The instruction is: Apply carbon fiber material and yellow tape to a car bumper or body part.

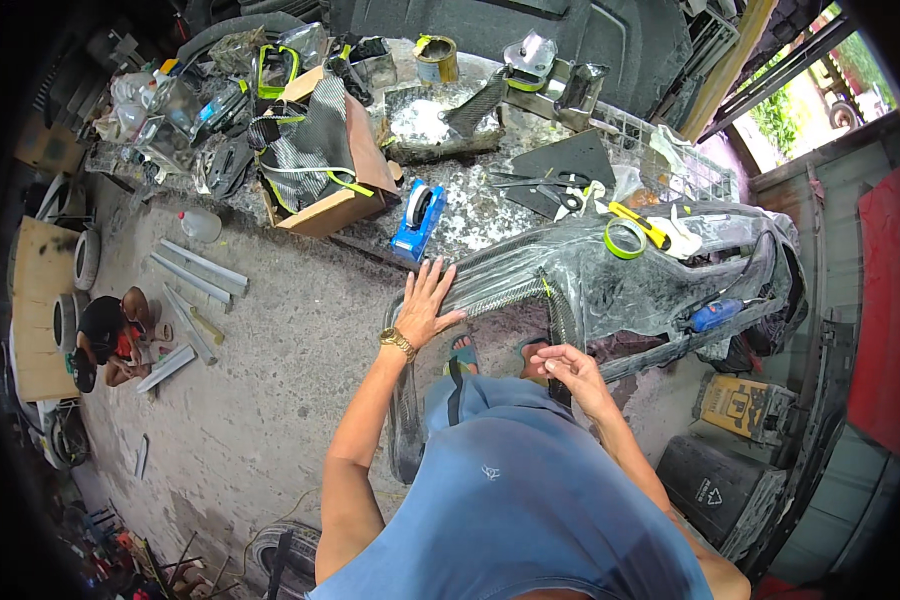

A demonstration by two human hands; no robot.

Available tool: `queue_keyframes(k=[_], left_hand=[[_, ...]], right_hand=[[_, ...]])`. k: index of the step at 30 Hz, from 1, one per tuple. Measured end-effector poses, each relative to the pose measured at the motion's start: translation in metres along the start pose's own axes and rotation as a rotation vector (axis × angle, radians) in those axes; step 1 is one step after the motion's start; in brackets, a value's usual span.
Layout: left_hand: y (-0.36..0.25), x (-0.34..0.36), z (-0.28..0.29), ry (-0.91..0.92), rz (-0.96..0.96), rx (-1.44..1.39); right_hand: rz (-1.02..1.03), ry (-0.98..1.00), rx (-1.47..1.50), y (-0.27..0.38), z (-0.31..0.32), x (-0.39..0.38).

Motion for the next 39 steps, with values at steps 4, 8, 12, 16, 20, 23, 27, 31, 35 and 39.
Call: queue_keyframes(k=[4, 8, 12, 16, 20, 23, 27, 31, 35, 39], left_hand=[[0.001, -0.003, 0.004, 0.008, 0.012, -0.037], [-0.003, 0.005, 0.002, 0.001, 0.014, -0.055], [-0.017, 0.024, -0.004, -0.017, -0.02, -0.07], [-0.032, 0.044, -0.01, -0.033, -0.054, -0.091], [-0.045, 0.062, -0.015, -0.021, -0.066, -0.096], [-0.047, 0.068, -0.018, -0.007, -0.088, -0.091], [-0.05, 0.069, -0.017, 0.012, -0.106, -0.087], [-0.051, 0.069, -0.017, 0.043, -0.118, -0.054], [-0.045, 0.059, -0.014, -0.011, -0.077, -0.123], [-0.075, 0.019, 0.025, -0.283, -0.037, -0.32]], right_hand=[[-0.01, 0.001, 0.004, -0.003, 0.001, 0.0], [-0.013, -0.011, -0.009, -0.008, 0.002, 0.002], [-0.032, -0.012, 0.028, -0.008, 0.003, 0.002], [0.007, -0.014, 0.022, -0.003, 0.007, 0.002], [0.004, -0.02, 0.034, -0.006, 0.012, 0.004], [0.016, -0.026, 0.038, -0.004, 0.015, 0.004], [0.027, -0.022, 0.001, 0.002, 0.016, 0.004], [0.018, -0.007, 0.008, 0.004, 0.012, 0.008], [0.015, 0.027, 0.003, 0.006, 0.006, 0.012], [0.03, -0.004, -0.085, 0.011, 0.015, 0.016]])
Point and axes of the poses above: each hand's wrist, its own x-axis towards the middle knuckle, its own z-axis out of the back of the hand, y = z × x, the point moved 8 cm from there along x, towards the middle knuckle, and after that the axes turned 6 degrees about -z, right-handed, at the moved point
